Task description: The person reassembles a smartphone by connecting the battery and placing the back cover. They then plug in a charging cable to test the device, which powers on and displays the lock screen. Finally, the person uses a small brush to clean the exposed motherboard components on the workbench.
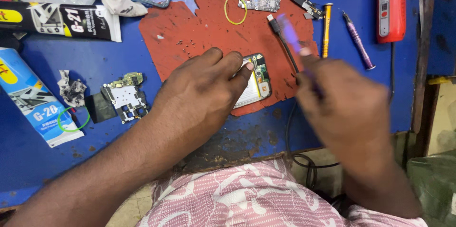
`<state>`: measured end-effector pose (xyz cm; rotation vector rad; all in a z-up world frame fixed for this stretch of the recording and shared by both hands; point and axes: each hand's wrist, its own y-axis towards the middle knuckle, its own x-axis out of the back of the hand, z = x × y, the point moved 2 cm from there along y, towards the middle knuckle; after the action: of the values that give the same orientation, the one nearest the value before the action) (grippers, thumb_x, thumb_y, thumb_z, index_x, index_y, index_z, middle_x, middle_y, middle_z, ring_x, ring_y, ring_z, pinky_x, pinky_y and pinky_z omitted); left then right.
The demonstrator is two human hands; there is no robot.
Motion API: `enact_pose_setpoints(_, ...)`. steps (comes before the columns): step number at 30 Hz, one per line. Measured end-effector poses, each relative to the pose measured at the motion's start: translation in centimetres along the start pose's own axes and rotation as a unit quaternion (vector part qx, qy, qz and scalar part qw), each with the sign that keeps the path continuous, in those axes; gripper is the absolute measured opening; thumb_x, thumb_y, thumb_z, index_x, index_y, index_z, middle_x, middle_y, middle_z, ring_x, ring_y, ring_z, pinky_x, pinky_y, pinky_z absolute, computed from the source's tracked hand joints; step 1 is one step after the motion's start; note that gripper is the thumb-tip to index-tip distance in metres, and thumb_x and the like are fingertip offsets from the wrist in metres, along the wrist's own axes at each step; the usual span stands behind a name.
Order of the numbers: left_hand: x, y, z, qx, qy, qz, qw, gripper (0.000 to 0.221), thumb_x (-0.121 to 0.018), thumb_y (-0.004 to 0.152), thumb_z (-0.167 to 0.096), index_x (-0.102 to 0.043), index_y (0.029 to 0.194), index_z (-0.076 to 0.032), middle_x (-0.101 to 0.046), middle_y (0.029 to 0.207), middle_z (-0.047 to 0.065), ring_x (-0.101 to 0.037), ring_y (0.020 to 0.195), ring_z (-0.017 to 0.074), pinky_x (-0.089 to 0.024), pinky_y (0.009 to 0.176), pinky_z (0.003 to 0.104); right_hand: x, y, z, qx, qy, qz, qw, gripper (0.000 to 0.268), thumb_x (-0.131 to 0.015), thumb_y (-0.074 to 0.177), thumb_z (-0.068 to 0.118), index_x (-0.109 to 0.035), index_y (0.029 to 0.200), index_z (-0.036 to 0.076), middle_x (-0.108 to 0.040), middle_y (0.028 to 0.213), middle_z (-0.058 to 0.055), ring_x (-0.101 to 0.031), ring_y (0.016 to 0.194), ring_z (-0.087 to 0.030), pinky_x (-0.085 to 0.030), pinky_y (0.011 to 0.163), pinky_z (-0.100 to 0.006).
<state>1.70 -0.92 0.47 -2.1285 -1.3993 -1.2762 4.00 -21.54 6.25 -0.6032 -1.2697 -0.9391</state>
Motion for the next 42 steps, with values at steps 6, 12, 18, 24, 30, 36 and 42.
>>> enact_pose_setpoints(6,0.3,0.1,0.4,0.031,-0.061,0.001,0.998,0.037,-0.065,0.077,0.002,-0.072,0.113,-0.001,-0.058,0.093,0.01,-0.06,0.089,0.0273,-0.052,0.077,0.041,1.0,0.3,-2.8,-0.087,0.029,-0.02,0.996,0.022,-0.075,0.098,0.002,-0.069,0.119,-0.001,-0.071,0.097,-0.017,-0.072,0.081,-0.025,-0.055,0.068,-0.034)
enact_pose_setpoints(12,-0.3,0.5,0.7,0.082,-0.162,-0.001,0.983,0.038,-0.067,0.076,0.007,-0.072,0.113,-0.002,-0.063,0.089,0.011,-0.065,0.087,0.029,-0.052,0.08,0.044,0.2,1.3,-3.6,-0.01,-0.065,0.026,0.997,0.026,-0.08,0.081,0.001,-0.074,0.106,-0.001,-0.072,0.099,-0.016,-0.069,0.083,-0.033,-0.056,0.071,-0.04)
enact_pose_setpoints(18,-0.7,0.8,0.5,0.133,-0.206,0.001,0.969,0.028,-0.07,0.083,0.004,-0.073,0.11,-0.002,-0.065,0.086,0.011,-0.066,0.082,0.0292,-0.05,0.076,0.042,0.1,1.7,-3.1,0.037,-0.02,-0.006,0.999,0.019,-0.078,0.092,0.0,-0.073,0.111,0.004,-0.07,0.107,-0.011,-0.068,0.095,-0.028,-0.056,0.083,-0.039)
enact_pose_setpoints(24,-0.6,1.0,0.6,0.147,-0.214,0.008,0.966,0.029,-0.072,0.08,0.003,-0.074,0.108,-0.003,-0.065,0.083,0.009,-0.066,0.081,0.0282,-0.048,0.075,0.042,-2.5,1.5,-2.1,0.079,0.14,0.062,0.985,0.031,-0.078,0.082,-0.003,-0.075,0.113,0.002,-0.069,0.102,-0.009,-0.066,0.086,-0.024,-0.056,0.075,-0.036)
enact_pose_setpoints(30,-0.6,1.0,0.8,0.14,-0.213,0.011,0.967,0.034,-0.07,0.077,0.006,-0.073,0.11,-0.003,-0.065,0.084,0.008,-0.066,0.084,0.0272,-0.046,0.074,0.042,-3.5,0.9,-1.8,0.103,0.168,0.066,0.978,0.04,-0.08,0.078,-0.004,-0.075,0.117,0.003,-0.066,0.099,-0.007,-0.064,0.083,-0.022,-0.054,0.07,-0.036)
enact_pose_setpoints(36,-0.4,1.0,0.8,0.137,-0.224,0.014,0.965,0.035,-0.07,0.079,0.004,-0.072,0.113,-0.003,-0.065,0.085,0.007,-0.065,0.083,0.0254,-0.046,0.075,0.041,-3.9,1.0,-1.7,0.099,0.176,0.08,0.976,0.04,-0.081,0.079,-0.002,-0.075,0.118,0.003,-0.066,0.1,-0.009,-0.065,0.081,-0.023,-0.054,0.068,-0.036)
enact_pose_setpoints(42,-0.4,1.0,0.9,0.137,-0.239,0.015,0.961,0.038,-0.071,0.079,0.005,-0.072,0.117,-0.003,-0.065,0.085,0.007,-0.065,0.083,0.024,-0.046,0.075,0.04,-4.0,1.1,-1.7,0.092,0.186,0.086,0.974,0.037,-0.08,0.081,-0.001,-0.074,0.118,0.002,-0.066,0.101,-0.009,-0.067,0.083,-0.022,-0.055,0.069,-0.036)
